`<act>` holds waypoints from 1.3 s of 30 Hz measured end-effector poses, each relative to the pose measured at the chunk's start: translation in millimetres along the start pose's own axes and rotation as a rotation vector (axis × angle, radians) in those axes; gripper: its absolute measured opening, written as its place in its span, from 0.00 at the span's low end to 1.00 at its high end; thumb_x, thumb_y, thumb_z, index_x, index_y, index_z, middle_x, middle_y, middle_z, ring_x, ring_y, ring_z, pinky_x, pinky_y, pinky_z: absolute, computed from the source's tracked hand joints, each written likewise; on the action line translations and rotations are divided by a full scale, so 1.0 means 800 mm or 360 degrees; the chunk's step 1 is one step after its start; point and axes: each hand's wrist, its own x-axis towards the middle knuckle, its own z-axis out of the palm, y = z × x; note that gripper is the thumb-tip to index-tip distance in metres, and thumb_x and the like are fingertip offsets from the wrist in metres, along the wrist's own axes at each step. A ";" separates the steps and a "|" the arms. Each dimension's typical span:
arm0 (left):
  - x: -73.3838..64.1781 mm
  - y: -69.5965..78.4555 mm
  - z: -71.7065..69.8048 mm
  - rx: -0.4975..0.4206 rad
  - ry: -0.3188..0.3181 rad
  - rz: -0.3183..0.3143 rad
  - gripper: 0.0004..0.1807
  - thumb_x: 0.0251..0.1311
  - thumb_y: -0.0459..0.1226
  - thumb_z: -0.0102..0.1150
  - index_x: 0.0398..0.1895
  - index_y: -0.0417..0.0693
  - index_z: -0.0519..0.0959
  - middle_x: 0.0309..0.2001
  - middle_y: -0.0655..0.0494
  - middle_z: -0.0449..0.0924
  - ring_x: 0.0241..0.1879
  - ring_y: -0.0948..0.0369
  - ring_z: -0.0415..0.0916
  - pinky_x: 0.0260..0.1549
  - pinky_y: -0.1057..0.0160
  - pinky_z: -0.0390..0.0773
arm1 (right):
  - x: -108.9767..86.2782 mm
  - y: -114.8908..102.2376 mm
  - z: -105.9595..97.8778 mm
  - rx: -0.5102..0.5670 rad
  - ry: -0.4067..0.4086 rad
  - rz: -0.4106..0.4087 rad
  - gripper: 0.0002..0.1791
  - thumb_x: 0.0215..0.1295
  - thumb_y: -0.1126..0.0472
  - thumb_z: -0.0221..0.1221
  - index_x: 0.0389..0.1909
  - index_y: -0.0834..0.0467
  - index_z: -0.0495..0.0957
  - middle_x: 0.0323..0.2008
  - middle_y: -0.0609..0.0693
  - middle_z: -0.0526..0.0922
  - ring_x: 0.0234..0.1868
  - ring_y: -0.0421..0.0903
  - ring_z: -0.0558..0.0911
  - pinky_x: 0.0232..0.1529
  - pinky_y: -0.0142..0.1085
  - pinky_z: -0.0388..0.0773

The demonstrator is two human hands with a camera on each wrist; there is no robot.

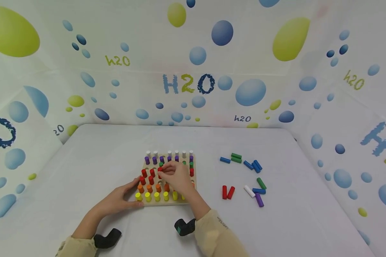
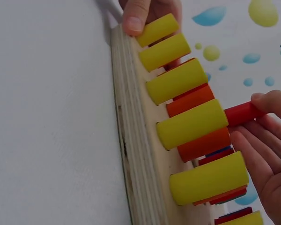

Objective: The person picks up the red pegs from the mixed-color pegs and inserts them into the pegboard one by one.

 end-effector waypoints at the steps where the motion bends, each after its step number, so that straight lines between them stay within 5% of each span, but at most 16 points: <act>1: 0.000 0.000 0.000 0.0002 -0.0002 0.0007 0.53 0.44 0.53 0.68 0.70 0.43 0.51 0.68 0.41 0.51 0.67 0.43 0.47 0.62 0.42 0.51 | 0.000 0.001 0.001 -0.0011 -0.0013 -0.0006 0.08 0.57 0.62 0.63 0.35 0.62 0.79 0.33 0.53 0.84 0.33 0.43 0.83 0.35 0.32 0.80; 14: 0.003 0.003 0.002 0.0018 -0.0002 0.0016 0.53 0.44 0.53 0.68 0.70 0.43 0.52 0.68 0.40 0.52 0.67 0.43 0.48 0.61 0.41 0.52 | -0.002 0.010 0.008 -0.0319 -0.0059 0.0046 0.07 0.56 0.60 0.63 0.32 0.59 0.78 0.31 0.49 0.84 0.33 0.41 0.83 0.31 0.28 0.79; 26: 0.002 -0.001 0.002 0.0007 0.0004 0.0014 0.53 0.44 0.52 0.68 0.70 0.43 0.52 0.68 0.41 0.52 0.67 0.43 0.48 0.61 0.41 0.52 | 0.000 0.014 0.012 -0.0338 -0.0165 0.0099 0.06 0.55 0.63 0.64 0.32 0.60 0.79 0.31 0.48 0.83 0.32 0.41 0.82 0.31 0.28 0.79; 39: 0.003 -0.002 0.002 -0.0029 -0.0009 -0.0002 0.53 0.44 0.52 0.68 0.70 0.43 0.51 0.68 0.41 0.51 0.67 0.44 0.47 0.61 0.42 0.51 | 0.000 0.013 0.010 -0.0321 -0.0115 0.0135 0.09 0.53 0.63 0.65 0.35 0.61 0.82 0.32 0.50 0.84 0.33 0.42 0.83 0.32 0.29 0.80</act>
